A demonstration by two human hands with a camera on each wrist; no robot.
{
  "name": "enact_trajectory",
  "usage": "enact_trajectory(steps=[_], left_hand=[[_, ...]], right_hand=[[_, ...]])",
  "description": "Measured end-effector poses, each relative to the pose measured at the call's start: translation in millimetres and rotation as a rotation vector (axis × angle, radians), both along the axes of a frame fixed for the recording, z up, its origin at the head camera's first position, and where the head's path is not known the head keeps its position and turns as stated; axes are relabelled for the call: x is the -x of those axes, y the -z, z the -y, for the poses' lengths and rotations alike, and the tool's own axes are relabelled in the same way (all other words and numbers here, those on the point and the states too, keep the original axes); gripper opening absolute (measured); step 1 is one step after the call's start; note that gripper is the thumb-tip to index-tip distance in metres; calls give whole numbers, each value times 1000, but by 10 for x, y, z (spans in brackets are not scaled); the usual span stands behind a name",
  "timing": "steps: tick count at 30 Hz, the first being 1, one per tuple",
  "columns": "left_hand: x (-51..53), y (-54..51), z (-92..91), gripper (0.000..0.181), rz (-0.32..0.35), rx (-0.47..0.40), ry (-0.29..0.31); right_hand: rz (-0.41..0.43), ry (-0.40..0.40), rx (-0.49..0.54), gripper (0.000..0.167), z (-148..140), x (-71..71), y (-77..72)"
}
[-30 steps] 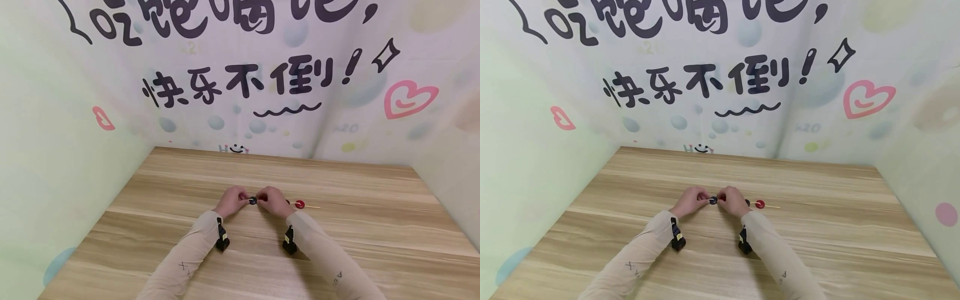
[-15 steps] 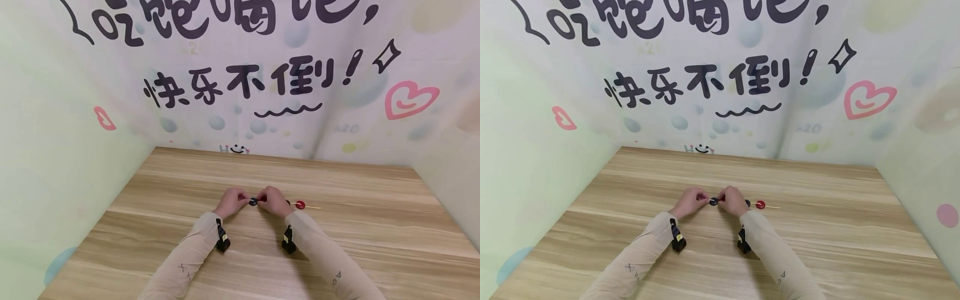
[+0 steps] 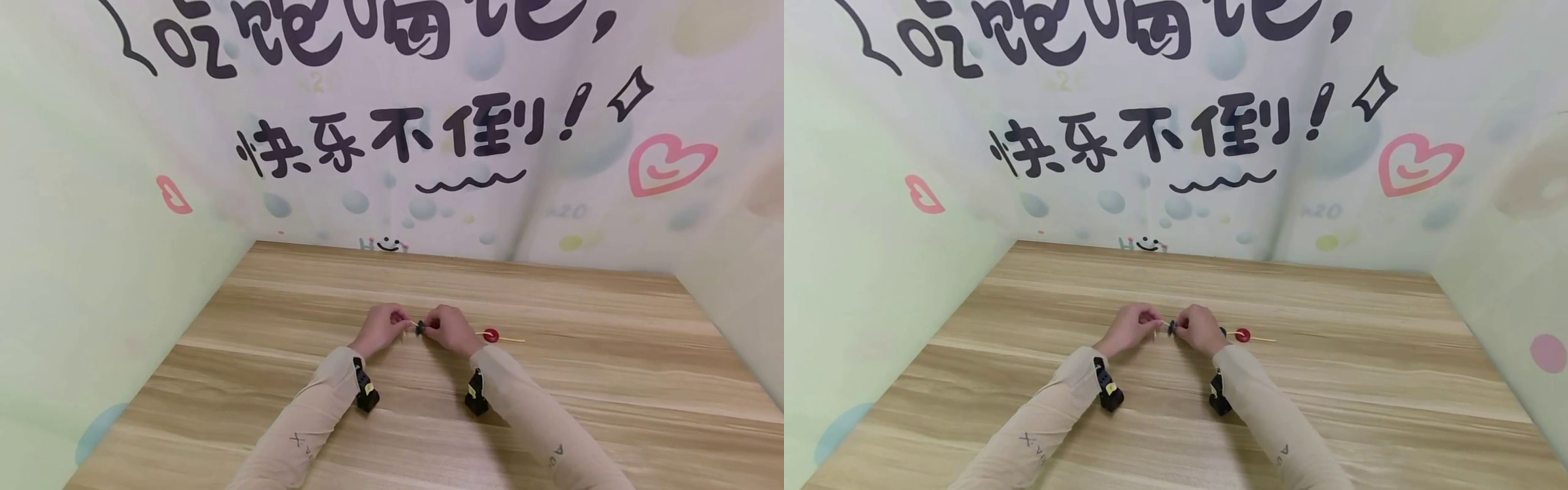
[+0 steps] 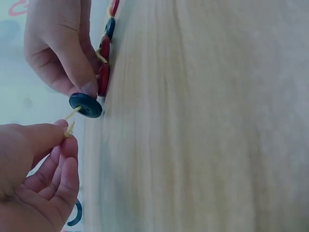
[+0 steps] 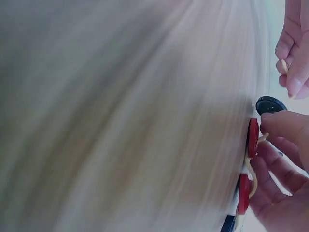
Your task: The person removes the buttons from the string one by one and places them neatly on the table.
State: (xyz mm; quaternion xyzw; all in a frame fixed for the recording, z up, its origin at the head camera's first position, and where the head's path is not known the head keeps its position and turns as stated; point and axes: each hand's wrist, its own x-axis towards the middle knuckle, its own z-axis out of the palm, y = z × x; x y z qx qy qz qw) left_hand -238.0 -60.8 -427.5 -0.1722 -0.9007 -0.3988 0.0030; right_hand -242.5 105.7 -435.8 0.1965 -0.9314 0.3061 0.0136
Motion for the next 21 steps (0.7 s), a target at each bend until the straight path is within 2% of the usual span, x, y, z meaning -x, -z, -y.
enact_trajectory(steps=[8, 14, 21], left_hand=[[-8, 25, -17, 4, 10, -9, 29], [-23, 16, -42, 4, -4, -9, 32], [-33, 10, -82, 5, -20, -31, 9]], right_hand=[[-46, 3, 88, 3, -90, 8, 0], [13, 0, 156, 5, -111, 0, -17], [44, -68, 125, 7, -126, -17, -8]])
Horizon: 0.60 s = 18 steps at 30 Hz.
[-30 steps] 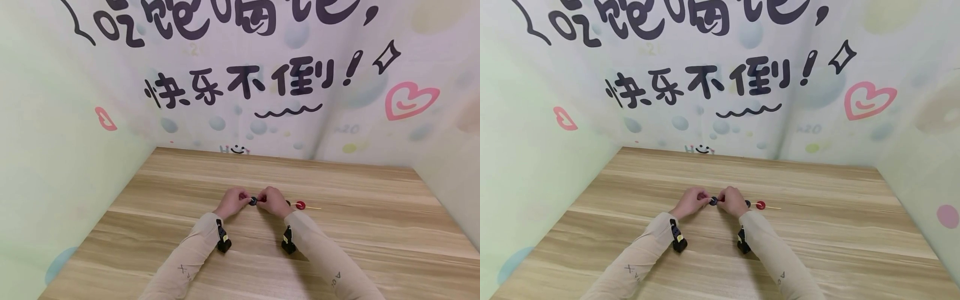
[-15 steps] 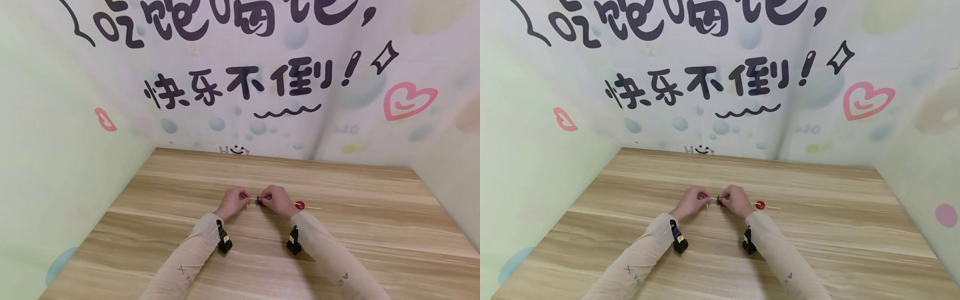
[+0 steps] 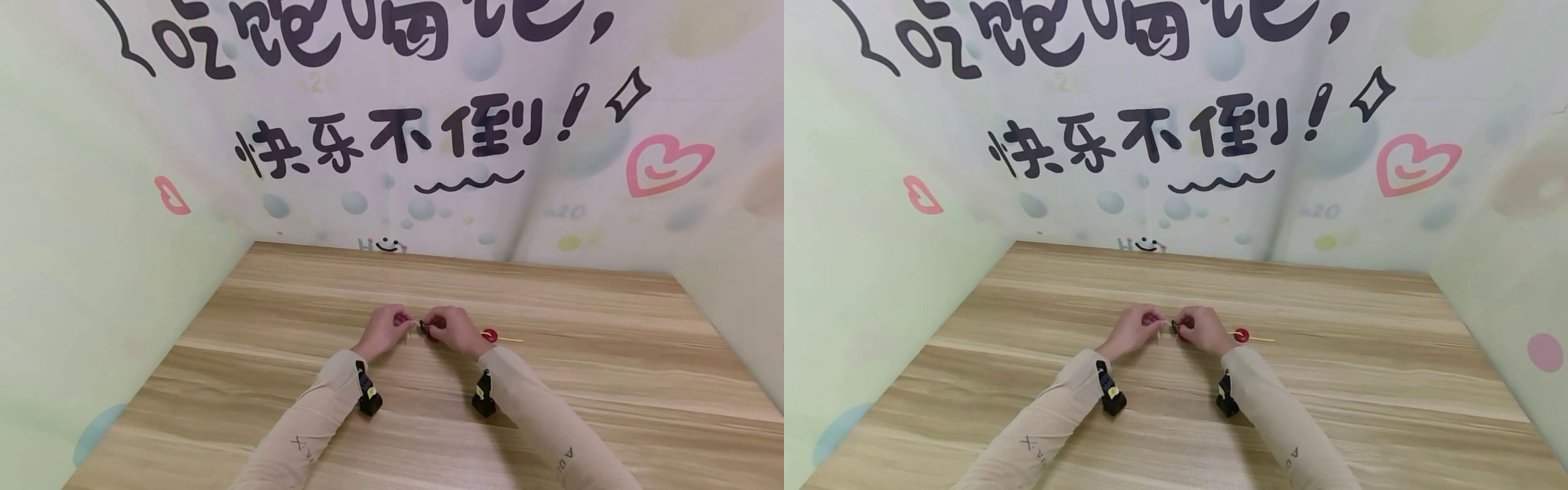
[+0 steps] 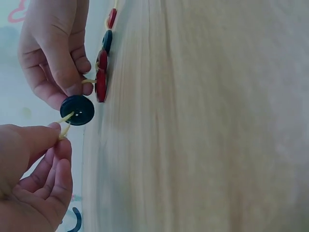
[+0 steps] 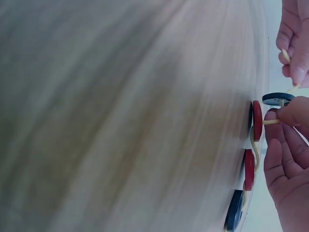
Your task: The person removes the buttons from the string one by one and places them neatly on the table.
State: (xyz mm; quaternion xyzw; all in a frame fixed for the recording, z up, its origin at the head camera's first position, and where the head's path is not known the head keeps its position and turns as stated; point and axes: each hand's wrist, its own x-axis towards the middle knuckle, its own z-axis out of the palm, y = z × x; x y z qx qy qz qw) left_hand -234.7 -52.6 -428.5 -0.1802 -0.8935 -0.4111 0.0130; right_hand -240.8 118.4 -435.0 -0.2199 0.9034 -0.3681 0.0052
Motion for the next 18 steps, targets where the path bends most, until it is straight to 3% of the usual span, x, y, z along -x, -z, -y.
enact_trajectory(steps=[8, 18], left_hand=[[-8, -7, -8, 5, -30, -62, -6], [-15, 10, 14, 6, 2, -87, 32]], right_hand=[[-23, -68, -20, 5, -22, -3, 10], [8, -2, 45, 5, -45, -41, -33]])
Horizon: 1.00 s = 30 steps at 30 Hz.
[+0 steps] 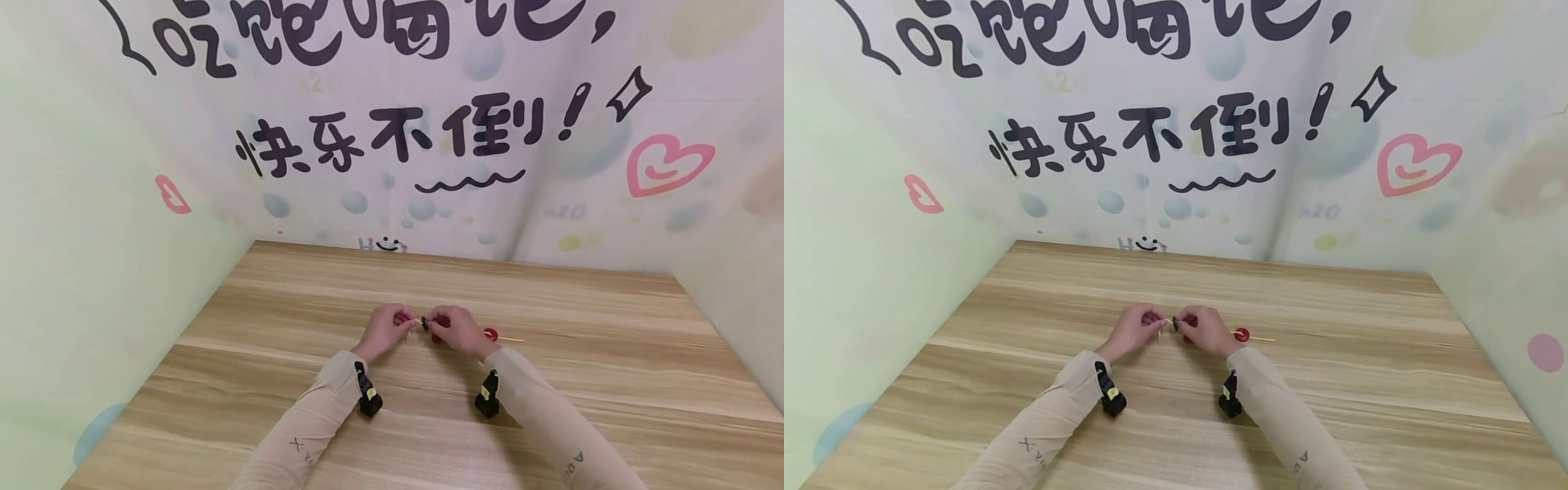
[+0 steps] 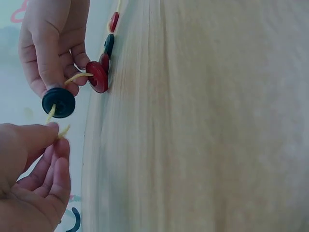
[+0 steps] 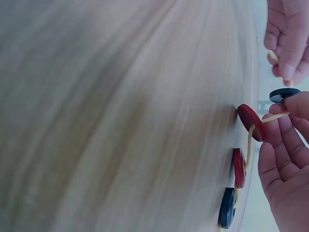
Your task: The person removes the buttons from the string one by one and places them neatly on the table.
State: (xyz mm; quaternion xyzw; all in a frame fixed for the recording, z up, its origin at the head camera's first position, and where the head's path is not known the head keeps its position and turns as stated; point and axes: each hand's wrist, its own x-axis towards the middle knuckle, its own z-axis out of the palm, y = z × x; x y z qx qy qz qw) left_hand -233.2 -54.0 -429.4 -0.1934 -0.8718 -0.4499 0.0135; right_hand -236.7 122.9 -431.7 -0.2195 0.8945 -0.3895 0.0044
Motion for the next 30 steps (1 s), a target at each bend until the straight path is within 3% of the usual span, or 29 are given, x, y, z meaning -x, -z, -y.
enact_trajectory(steps=[5, 9, 20, 30], left_hand=[[-7, -4, -3, 22, 79, -32, 76], [-10, 1, -26, 35, 124, -64, 101], [-3, 56, -99, 29, 100, -88, 91], [-20, 23, -55, 31, 122, -49, 52]], right_hand=[[11, 21, 33, 6, -22, -15, -21], [9, 18, 57, 5, -21, -22, -40], [-13, 22, 86, 3, -3, -47, -55], [16, 42, 113, 4, -37, -83, -83]])
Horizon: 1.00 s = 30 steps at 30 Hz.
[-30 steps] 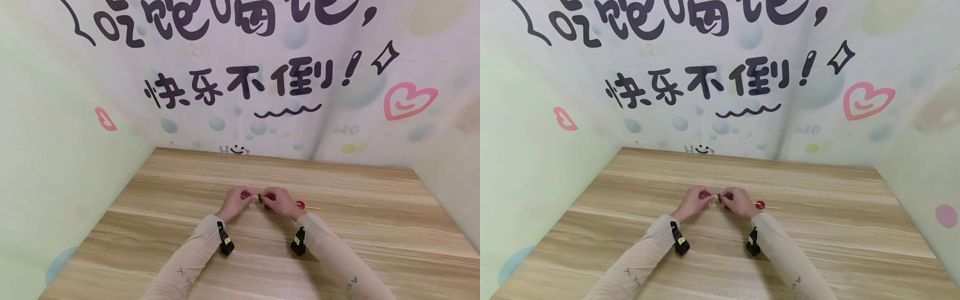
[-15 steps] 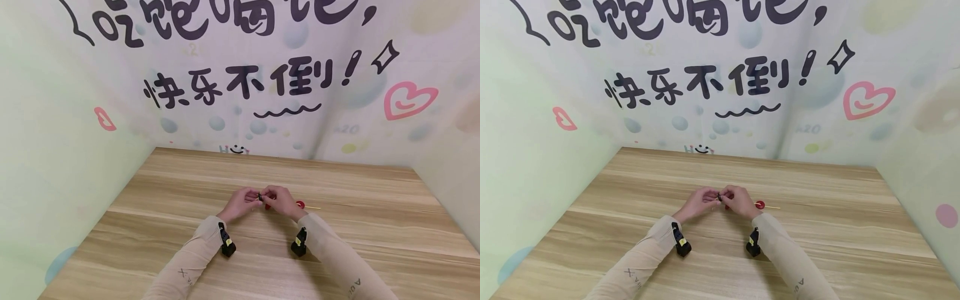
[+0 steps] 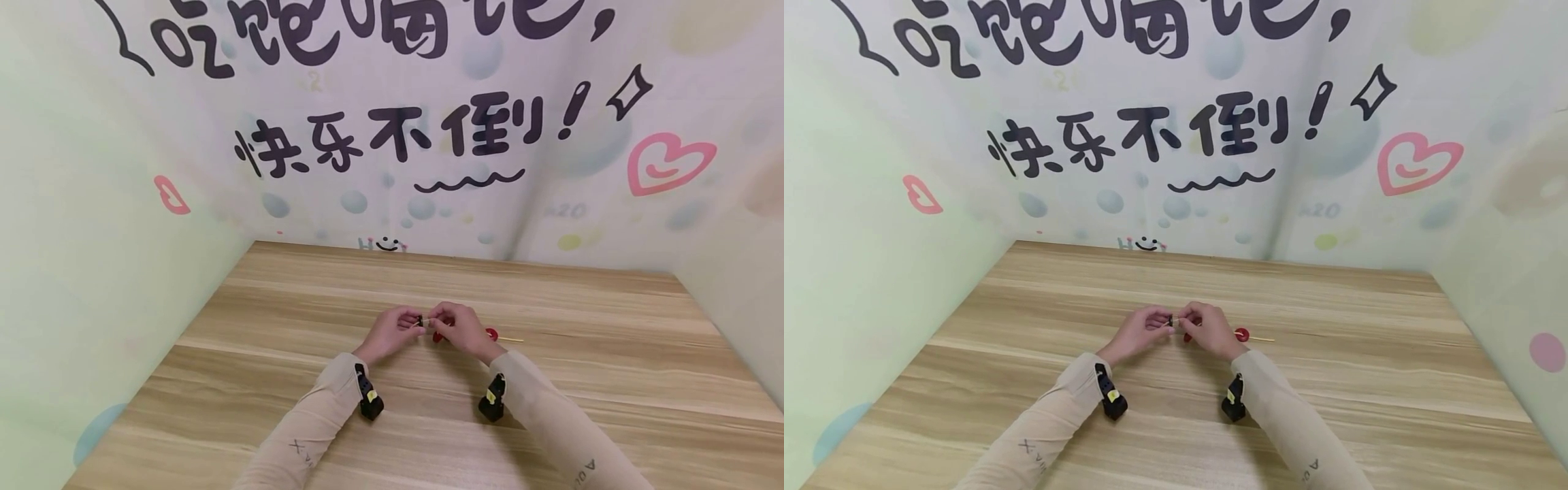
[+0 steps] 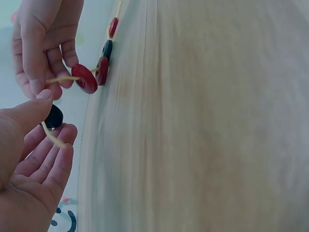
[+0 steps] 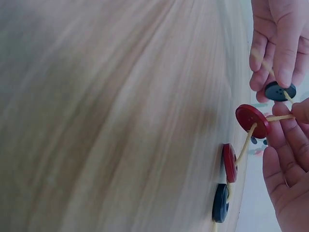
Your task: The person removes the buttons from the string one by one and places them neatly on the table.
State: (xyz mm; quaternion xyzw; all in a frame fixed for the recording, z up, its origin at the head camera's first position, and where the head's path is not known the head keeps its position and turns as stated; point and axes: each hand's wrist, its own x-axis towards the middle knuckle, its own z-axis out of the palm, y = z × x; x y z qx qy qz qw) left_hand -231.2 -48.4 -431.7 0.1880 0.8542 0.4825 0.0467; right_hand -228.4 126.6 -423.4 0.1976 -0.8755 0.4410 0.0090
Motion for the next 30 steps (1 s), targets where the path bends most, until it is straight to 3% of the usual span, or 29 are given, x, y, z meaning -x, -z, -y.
enact_trajectory(steps=[24, 30], left_hand=[[37, 13, 278, 29, -18, 5, -33], [79, 7, 391, 31, -12, 33, -68]], right_hand=[[-5, 10, -4, 4, -117, 0, 75], [-17, 9, -1, 4, -128, 8, 88]])
